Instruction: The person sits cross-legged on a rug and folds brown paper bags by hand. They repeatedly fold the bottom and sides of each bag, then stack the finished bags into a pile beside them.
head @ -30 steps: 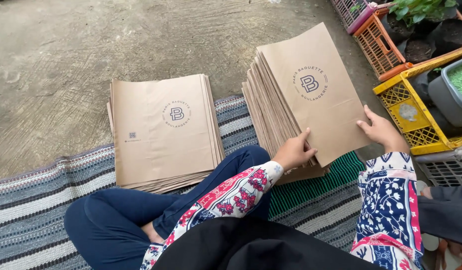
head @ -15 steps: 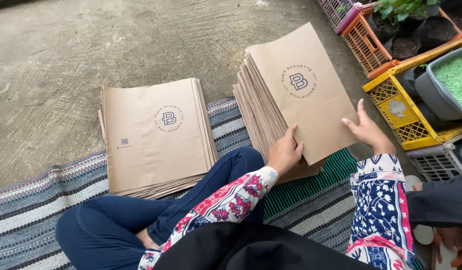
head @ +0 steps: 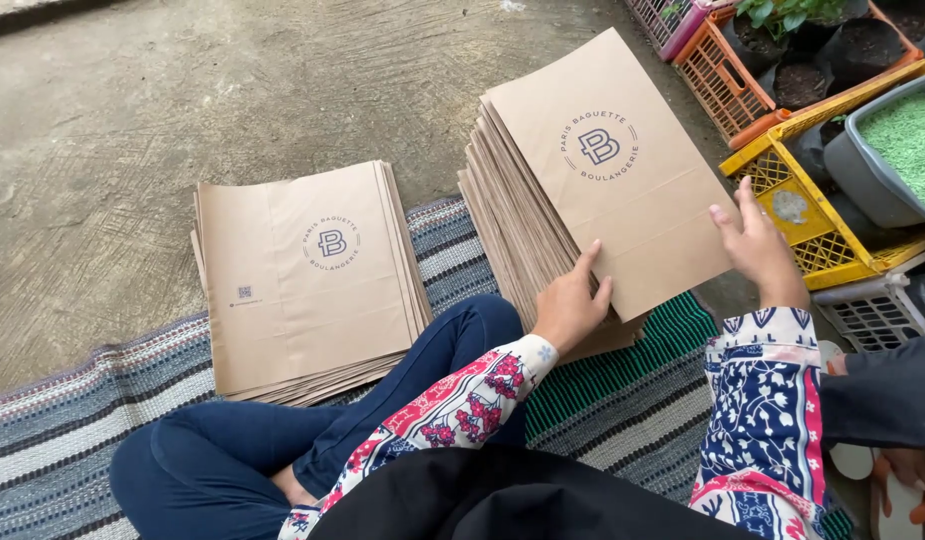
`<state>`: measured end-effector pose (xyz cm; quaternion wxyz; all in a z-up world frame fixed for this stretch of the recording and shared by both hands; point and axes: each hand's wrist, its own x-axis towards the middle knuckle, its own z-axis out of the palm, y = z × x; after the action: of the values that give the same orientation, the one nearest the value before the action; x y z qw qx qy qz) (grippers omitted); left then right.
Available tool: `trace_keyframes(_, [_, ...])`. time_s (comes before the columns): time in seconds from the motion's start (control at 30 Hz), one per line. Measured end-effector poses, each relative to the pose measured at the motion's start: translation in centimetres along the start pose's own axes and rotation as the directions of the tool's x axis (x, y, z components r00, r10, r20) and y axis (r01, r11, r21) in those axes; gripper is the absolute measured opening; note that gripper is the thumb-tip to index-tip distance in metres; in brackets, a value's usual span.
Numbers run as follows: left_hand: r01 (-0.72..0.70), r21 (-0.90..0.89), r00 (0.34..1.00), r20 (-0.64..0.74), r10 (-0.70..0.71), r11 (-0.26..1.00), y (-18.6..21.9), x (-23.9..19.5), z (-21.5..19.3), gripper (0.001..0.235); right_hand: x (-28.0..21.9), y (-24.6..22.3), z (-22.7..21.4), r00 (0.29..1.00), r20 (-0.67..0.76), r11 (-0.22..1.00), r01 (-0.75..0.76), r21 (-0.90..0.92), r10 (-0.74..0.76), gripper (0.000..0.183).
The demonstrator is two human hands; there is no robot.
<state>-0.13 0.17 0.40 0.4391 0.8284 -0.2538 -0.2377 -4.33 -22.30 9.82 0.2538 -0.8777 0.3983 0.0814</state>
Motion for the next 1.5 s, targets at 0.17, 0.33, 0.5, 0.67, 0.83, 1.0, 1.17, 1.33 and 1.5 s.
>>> trace_keyframes(0.17, [-0.042, 0.036, 0.999, 0.017, 0.042, 0.998, 0.5, -0.6, -0.3, 0.064, 0.1, 1.3, -0.3, 0.986, -0.128, 0.985, 0.086, -0.151, -0.106, 0.083])
trace_keyframes(0.33, [-0.095, 0.057, 0.995, -0.002, 0.095, 0.994, 0.6, -2.0, -1.3, 0.066, -2.5, -0.7, -0.2, 0.910, -0.319, 0.952, 0.192, -0.240, -0.264, 0.090])
trace_keyframes(0.5, [-0.232, 0.048, 0.945, -0.226, 0.237, 0.972, -4.5, -6.6, -4.3, 0.056, -6.0, -5.1, 6.9, 0.288, -0.741, 0.765, 0.467, -0.444, -0.606, 0.046])
trace_keyframes(0.67, [0.068, 0.056, 0.892, -0.451, -0.035, 0.996, -20.2, -11.5, -10.0, 0.041, -8.4, -13.2, 21.7, 0.328, -0.693, 0.494, 0.868, -0.047, -0.642, 0.026])
trace_keyframes(0.83, [0.381, 0.242, 0.777, -0.607, -0.167, 0.892, -37.2, -19.3, -17.4, 0.032, -5.1, -16.3, 40.7, 0.707, 0.007, 0.700, 0.699, 0.147, -0.707, 0.027])
trace_keyframes(1.0, [0.647, 0.464, 0.645, -0.756, -0.111, 0.605, -46.5, -24.5, -22.4, 0.031, -3.7, -19.2, 51.5, 0.808, 0.374, 0.841, 0.528, -0.119, -0.454, 0.053])
trace_keyframes(1.17, [0.692, 0.416, 0.630, -0.747, -0.212, 0.590, -43.1, -24.0, -23.6, 0.041, -8.2, -23.2, 46.3, 0.770, 0.394, 0.773, 0.604, -0.195, -0.502, 0.093])
trace_keyframes(1.33, [0.757, 0.316, 0.547, -0.785, -0.291, 0.573, -42.7, -23.3, -23.9, 0.062, -11.0, -24.4, 46.3, 0.485, 0.550, 0.489, 0.859, -0.153, -0.680, 0.114])
trace_keyframes(1.5, [0.737, 0.356, 0.534, -0.828, -0.170, 0.575, -44.6, -22.9, -23.1, 0.053, -9.5, -23.7, 49.1, 0.385, 0.577, 0.263, 0.921, -0.287, -0.720, 0.115])
